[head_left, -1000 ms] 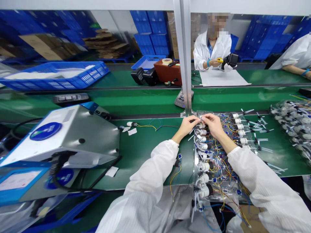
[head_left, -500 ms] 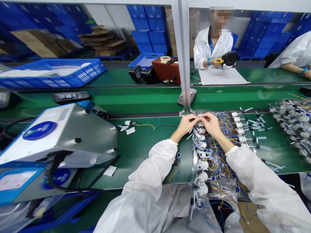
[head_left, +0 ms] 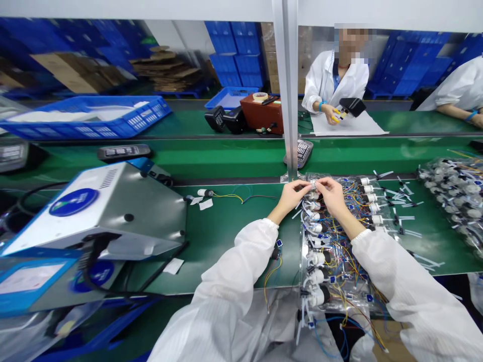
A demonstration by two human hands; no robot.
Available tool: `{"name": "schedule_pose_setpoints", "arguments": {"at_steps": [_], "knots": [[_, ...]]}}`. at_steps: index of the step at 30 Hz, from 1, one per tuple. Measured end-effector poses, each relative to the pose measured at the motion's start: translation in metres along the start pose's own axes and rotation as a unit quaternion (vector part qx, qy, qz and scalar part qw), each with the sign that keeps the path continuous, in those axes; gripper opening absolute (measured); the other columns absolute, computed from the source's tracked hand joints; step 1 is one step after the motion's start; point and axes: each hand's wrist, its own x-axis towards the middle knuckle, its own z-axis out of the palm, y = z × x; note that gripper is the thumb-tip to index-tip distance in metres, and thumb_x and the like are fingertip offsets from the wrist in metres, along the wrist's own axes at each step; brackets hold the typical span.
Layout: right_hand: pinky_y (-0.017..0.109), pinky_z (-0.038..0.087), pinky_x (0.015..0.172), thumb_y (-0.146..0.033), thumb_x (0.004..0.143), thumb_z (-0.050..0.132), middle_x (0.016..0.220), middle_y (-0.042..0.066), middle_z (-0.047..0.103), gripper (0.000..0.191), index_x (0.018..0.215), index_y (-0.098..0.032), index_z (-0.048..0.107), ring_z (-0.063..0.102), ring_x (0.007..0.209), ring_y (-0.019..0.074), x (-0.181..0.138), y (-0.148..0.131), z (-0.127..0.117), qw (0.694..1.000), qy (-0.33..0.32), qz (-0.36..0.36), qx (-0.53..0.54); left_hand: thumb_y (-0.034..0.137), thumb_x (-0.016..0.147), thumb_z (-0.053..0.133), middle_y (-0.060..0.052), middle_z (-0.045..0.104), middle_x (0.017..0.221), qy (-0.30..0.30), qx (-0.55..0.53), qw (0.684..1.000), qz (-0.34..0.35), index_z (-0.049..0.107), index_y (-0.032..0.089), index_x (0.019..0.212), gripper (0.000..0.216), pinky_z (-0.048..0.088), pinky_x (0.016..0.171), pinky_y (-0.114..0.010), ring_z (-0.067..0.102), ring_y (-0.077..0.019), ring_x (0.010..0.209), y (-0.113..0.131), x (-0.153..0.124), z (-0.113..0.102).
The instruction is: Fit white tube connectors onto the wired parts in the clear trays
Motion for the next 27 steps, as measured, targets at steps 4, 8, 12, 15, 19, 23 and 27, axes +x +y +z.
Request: {"name": "schedule_pose_setpoints", "arguments": {"at_steps": [4, 8, 12, 15, 19, 23, 27], "knots": [[0.029, 0.05, 0.065, -0.038, 0.081, 0.078, 0.073, 0.0, 0.067, 0.019, 0.086, -0.02, 0.072, 0.061, 0.066, 0.015, 0.0, -0.001, 0.0, 1.0, 0.0, -0.001, 0.002, 0.04, 0.086, 0.079, -0.009, 0.079, 0.091, 0.007, 0.018, 0.999, 0.033, 0.081, 0.016, 0.09, 0.024, 0.056, 0.085, -0.035, 0.073, -0.0209, 0.085, 0.002, 0.0, -0.001], [0.03, 0.051, 0.066, -0.041, 0.08, 0.078, 0.074, 0.0, 0.067, 0.022, 0.085, -0.02, 0.072, 0.061, 0.066, 0.0159, 0.0, -0.001, 0.0, 1.0, -0.005, 0.001, -0.013, 0.038, 0.088, 0.077, -0.008, 0.079, 0.091, 0.005, 0.039, 0.997, 0.064, 0.081, 0.017, 0.089, 0.021, 0.055, 0.085, -0.036, 0.072, -0.0205, 0.085, 0.005, 0.0, -0.001], [0.03, 0.052, 0.067, -0.04, 0.081, 0.077, 0.077, 0.001, 0.068, 0.021, 0.086, -0.02, 0.072, 0.061, 0.066, 0.0152, 0.0, 0.0, -0.001, 1.0, -0.006, -0.004, -0.019, 0.037, 0.089, 0.076, -0.008, 0.079, 0.09, 0.001, 0.044, 0.996, 0.074, 0.081, 0.018, 0.09, 0.02, 0.055, 0.084, -0.035, 0.072, -0.0201, 0.085, 0.007, -0.001, 0.0], [0.03, 0.052, 0.066, -0.04, 0.081, 0.077, 0.077, 0.001, 0.069, 0.021, 0.086, -0.02, 0.072, 0.061, 0.066, 0.0151, 0.001, 0.0, -0.001, 0.999, -0.011, -0.005, -0.03, 0.038, 0.089, 0.076, -0.008, 0.078, 0.09, 0.003, 0.047, 0.996, 0.078, 0.082, 0.019, 0.09, 0.02, 0.054, 0.083, -0.035, 0.071, -0.0201, 0.084, 0.007, -0.001, 0.0], [0.031, 0.053, 0.067, -0.042, 0.081, 0.077, 0.078, 0.001, 0.07, 0.022, 0.085, -0.02, 0.073, 0.061, 0.066, 0.0157, 0.001, -0.001, -0.001, 0.999, -0.016, -0.008, -0.044, 0.038, 0.09, 0.076, -0.008, 0.078, 0.089, -0.005, 0.052, 0.995, 0.084, 0.082, 0.019, 0.09, 0.02, 0.054, 0.081, -0.035, 0.071, -0.0202, 0.083, 0.007, -0.001, 0.0], [0.031, 0.053, 0.068, -0.041, 0.082, 0.076, 0.08, 0.002, 0.07, 0.021, 0.086, -0.02, 0.073, 0.061, 0.066, 0.0157, -0.001, -0.004, -0.001, 0.999, -0.014, -0.011, -0.047, 0.036, 0.09, 0.075, -0.008, 0.078, 0.088, -0.009, 0.06, 0.994, 0.094, 0.082, 0.019, 0.089, 0.018, 0.054, 0.081, -0.035, 0.071, -0.0204, 0.083, 0.009, 0.0, 0.001], [0.031, 0.053, 0.069, -0.038, 0.083, 0.075, 0.079, 0.001, 0.07, 0.018, 0.085, -0.02, 0.073, 0.061, 0.067, 0.0156, -0.002, -0.006, -0.001, 0.999, -0.014, -0.015, -0.045, 0.035, 0.091, 0.074, -0.008, 0.079, 0.09, -0.009, 0.065, 0.992, 0.11, 0.081, 0.02, 0.089, 0.017, 0.055, 0.082, -0.036, 0.072, -0.0208, 0.084, 0.014, 0.0, 0.002]]}}
